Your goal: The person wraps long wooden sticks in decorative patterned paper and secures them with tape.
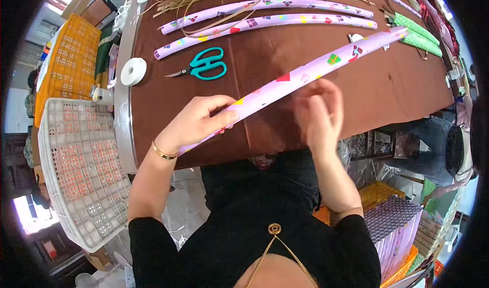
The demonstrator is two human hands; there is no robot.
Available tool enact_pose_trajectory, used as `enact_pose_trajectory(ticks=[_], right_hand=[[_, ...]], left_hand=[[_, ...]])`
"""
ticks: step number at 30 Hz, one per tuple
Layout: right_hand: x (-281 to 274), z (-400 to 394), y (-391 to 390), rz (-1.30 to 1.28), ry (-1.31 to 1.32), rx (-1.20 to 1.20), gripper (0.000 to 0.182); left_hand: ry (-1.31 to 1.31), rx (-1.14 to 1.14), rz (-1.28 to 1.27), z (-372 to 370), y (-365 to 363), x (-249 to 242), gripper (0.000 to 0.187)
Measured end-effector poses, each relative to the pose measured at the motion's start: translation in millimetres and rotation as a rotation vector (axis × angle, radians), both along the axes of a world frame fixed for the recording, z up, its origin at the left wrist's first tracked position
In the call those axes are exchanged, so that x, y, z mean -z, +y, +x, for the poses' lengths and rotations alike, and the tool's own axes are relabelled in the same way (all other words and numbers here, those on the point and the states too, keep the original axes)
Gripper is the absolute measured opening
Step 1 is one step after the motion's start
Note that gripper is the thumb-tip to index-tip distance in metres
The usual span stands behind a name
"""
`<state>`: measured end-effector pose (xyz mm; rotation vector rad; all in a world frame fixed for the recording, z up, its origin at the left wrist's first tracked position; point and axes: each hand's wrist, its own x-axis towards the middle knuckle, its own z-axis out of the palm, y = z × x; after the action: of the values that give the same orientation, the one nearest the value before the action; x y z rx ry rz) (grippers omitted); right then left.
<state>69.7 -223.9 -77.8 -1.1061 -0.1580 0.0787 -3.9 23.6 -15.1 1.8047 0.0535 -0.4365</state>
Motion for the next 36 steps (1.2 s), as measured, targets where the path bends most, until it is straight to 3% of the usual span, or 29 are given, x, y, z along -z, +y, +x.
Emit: enact_pose_trajectory(ticks=[2,5,8,17,26,33,36], right_hand=[[2.0,-8.6,11.1,-0.060,0.084,-0.160,0.038],[-9.8,-8.3,24.9,0.078,0.160,-0.268,0.047],[-33.5,-9.5,28.9,0.055,0.273,-0.264,0.051],[-13.7,-4.8,18.6,0.109,0.183,-0.349,0.055],[-6.6,0.1,12.4,0.309,0.279,-0.314,0.038],[-8.1,-15.7,25.7,0.152,0.188,-0.275,0.033],[-9.0,-12.8,23.0,0.153,0.188,-0.251,0.032]], left_hand=[[-0.018,-0.006,-0.023,4.1,-9.5,-1.4,0.028],[-0.050,-0.014,-0.006,8.5,-21.4,-2.2,0.028],[-0.081,-0.012,0.067,12.1,-29.6,-3.1,0.029],[-0.094,-0.001,0.103,11.1,-32.4,4.6,0.033],[-0.034,0.024,0.037,8.4,-35.7,0.9,0.033],[0.018,-0.027,0.164,20.8,-62.1,-8.0,0.039],[0.126,0.024,-0.064,22.3,-60.0,-5.6,0.030]])
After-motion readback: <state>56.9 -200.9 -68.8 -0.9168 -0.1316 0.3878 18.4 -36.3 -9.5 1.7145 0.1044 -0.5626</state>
